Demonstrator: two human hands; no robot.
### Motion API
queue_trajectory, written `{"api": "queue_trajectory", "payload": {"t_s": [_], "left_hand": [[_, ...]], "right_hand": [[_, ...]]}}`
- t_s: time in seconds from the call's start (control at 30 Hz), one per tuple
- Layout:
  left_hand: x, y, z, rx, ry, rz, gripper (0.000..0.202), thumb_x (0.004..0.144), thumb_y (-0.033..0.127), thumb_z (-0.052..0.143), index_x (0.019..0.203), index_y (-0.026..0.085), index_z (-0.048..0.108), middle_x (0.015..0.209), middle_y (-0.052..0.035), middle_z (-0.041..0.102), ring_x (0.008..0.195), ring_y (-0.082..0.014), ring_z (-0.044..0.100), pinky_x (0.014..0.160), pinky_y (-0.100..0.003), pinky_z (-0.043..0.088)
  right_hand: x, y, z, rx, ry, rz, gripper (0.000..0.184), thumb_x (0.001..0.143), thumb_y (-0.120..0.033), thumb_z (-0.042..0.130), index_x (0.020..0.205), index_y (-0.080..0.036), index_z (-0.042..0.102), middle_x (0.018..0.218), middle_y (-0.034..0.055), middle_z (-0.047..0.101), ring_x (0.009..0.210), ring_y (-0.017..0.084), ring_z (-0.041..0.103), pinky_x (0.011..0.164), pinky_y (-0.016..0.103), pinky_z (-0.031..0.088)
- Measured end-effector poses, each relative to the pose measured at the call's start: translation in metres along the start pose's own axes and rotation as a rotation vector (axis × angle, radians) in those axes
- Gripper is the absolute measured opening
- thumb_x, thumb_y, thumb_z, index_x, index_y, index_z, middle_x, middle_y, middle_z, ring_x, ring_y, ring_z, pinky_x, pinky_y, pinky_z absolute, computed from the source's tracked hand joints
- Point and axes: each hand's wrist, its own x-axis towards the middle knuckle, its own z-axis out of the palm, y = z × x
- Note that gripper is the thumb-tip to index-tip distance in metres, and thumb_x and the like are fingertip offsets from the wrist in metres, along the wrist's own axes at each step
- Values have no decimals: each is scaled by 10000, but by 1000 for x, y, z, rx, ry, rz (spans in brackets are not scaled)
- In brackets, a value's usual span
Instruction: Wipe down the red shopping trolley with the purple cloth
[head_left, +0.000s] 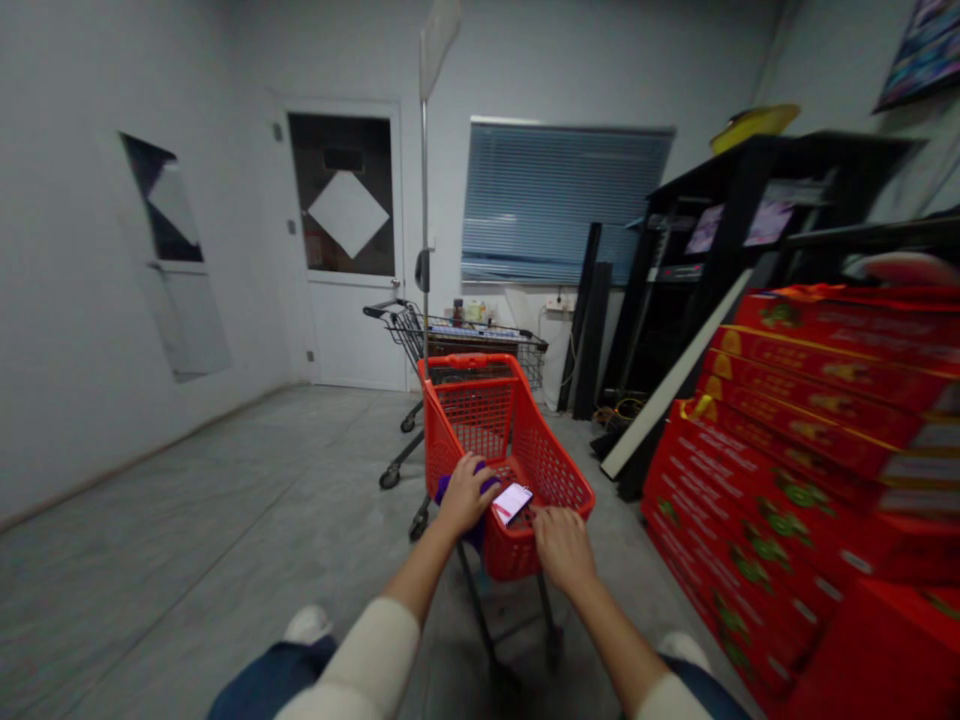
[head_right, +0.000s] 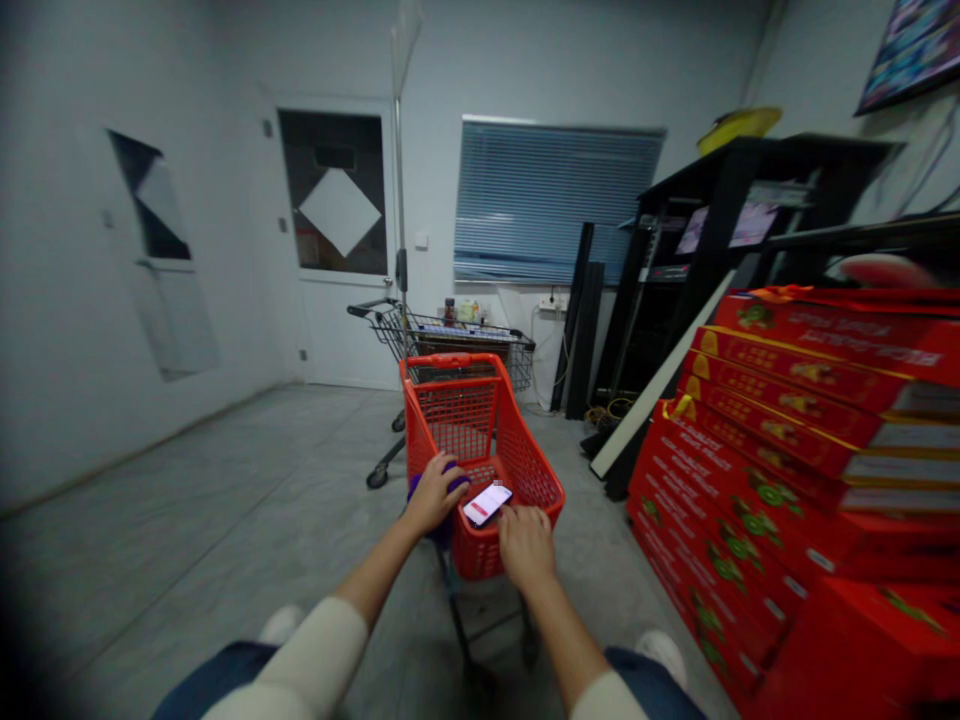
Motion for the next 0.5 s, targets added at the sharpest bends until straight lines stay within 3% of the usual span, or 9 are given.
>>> {"api": "queue_trajectory", "payload": {"t_s": [0.13,0.27,0.37,0.5], "left_hand": [[17,-24,-6,35,6,-46,200,897,310,564,1027,232,693,1229,-77,568,1253,-243,460,1159,-506,312],[16,-27,-8,45,6,-75,206,885,292,578,1049,231,687,1214,-78,568,1247,-251,454,1137,-498,343],[8,-14,-5,34,38,-106,191,886,290,572,1032,228,679,1201,-76,563,1235,-256,459,1125,-518,354],[-13,20,9,-5,114,-141,198,890,290,560,1050,243,667,1263,-74,528,1299,-279,404,1132,-558,337]], "right_hand": [[1,-9,-5,6,-53,25,353,995,-230,356,1151,-202,672,1027,90,705,1003,208,605,928,349,337],[12,3,-10,78,-129,-19,353,992,-254,371,1199,-212,654,1123,77,702,1047,189,610,928,319,345],[19,21,-8,45,-94,-72,359,1001,-271,358,1146,-199,678,1152,83,695,1128,203,577,1030,345,279],[20,35,-1,-29,-92,-73,391,1012,-260,312,1091,-187,688,1029,91,720,1014,213,619,943,345,326]]}}
